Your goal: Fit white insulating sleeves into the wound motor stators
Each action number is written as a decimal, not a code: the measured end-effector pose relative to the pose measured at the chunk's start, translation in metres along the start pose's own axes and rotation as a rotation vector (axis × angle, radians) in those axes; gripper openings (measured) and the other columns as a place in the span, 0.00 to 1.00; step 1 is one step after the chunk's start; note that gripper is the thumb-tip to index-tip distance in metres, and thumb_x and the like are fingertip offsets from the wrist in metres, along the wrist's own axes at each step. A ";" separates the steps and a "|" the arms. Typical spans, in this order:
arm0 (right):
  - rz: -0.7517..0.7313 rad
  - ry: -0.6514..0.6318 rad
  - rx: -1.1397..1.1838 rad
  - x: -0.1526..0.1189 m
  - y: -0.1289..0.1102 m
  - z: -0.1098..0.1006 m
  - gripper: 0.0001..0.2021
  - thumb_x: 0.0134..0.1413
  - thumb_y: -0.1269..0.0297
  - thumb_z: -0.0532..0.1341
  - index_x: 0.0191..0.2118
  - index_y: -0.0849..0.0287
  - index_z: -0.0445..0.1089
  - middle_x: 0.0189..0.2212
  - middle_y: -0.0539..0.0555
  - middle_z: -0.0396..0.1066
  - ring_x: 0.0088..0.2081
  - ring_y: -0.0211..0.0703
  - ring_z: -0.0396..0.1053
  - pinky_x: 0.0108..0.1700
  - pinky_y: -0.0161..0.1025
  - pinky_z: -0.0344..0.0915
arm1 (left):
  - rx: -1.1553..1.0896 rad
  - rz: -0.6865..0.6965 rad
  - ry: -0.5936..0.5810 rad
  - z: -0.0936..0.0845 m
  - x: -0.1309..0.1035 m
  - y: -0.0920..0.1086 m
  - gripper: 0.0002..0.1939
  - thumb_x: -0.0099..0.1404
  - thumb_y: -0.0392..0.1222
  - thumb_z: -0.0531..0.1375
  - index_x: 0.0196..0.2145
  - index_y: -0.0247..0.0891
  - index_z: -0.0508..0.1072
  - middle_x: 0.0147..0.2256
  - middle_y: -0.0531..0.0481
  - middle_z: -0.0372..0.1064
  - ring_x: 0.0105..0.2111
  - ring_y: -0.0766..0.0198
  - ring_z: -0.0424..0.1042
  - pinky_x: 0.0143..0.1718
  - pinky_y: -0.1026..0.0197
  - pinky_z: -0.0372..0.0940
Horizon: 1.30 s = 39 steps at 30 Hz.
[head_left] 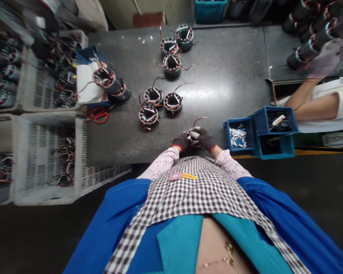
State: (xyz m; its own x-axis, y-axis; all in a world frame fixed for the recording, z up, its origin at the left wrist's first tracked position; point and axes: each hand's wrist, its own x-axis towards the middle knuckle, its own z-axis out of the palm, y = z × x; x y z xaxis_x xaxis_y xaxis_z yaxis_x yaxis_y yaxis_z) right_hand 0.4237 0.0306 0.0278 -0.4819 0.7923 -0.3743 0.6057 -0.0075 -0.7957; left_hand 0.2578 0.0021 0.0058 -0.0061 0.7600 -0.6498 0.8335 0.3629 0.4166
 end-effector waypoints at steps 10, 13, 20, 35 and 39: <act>0.286 0.149 -0.041 0.004 0.026 -0.002 0.15 0.73 0.64 0.59 0.58 0.60 0.77 0.55 0.61 0.82 0.55 0.48 0.78 0.61 0.44 0.72 | 0.423 0.311 -0.083 0.005 -0.015 0.030 0.29 0.73 0.54 0.66 0.63 0.34 0.81 0.64 0.33 0.75 0.63 0.39 0.73 0.67 0.47 0.66; 0.314 0.146 -0.044 0.011 0.021 0.000 0.15 0.73 0.63 0.60 0.57 0.61 0.79 0.55 0.61 0.82 0.55 0.49 0.78 0.60 0.44 0.72 | 0.469 0.267 -0.117 0.007 -0.006 0.042 0.26 0.76 0.53 0.61 0.61 0.34 0.83 0.60 0.35 0.79 0.59 0.41 0.76 0.62 0.49 0.68; 0.309 0.182 -0.038 0.008 0.022 0.009 0.17 0.75 0.63 0.59 0.61 0.62 0.77 0.58 0.64 0.81 0.57 0.52 0.77 0.62 0.45 0.71 | 0.529 0.253 -0.060 0.013 -0.002 0.027 0.21 0.76 0.46 0.60 0.58 0.33 0.83 0.59 0.33 0.79 0.62 0.39 0.74 0.66 0.47 0.65; 0.257 0.164 0.056 0.004 0.030 0.011 0.18 0.74 0.65 0.60 0.61 0.64 0.78 0.55 0.63 0.82 0.53 0.51 0.78 0.60 0.43 0.71 | 0.208 0.006 0.133 0.002 -0.041 0.001 0.39 0.80 0.54 0.59 0.79 0.36 0.55 0.62 0.36 0.77 0.59 0.49 0.79 0.62 0.53 0.70; 0.234 0.172 0.050 0.004 0.030 0.011 0.18 0.76 0.65 0.59 0.62 0.67 0.77 0.56 0.64 0.81 0.54 0.49 0.77 0.61 0.43 0.70 | 0.334 0.068 -0.008 0.004 -0.030 0.009 0.32 0.79 0.50 0.60 0.75 0.39 0.64 0.58 0.35 0.80 0.60 0.45 0.79 0.61 0.51 0.69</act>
State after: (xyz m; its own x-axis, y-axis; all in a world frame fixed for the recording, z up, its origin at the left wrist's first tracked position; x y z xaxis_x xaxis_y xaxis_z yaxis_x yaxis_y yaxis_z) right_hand 0.4328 0.0268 -0.0024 -0.2162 0.8573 -0.4672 0.6536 -0.2285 -0.7216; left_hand 0.2674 -0.0195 0.0265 0.0594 0.7718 -0.6331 0.9668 0.1135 0.2289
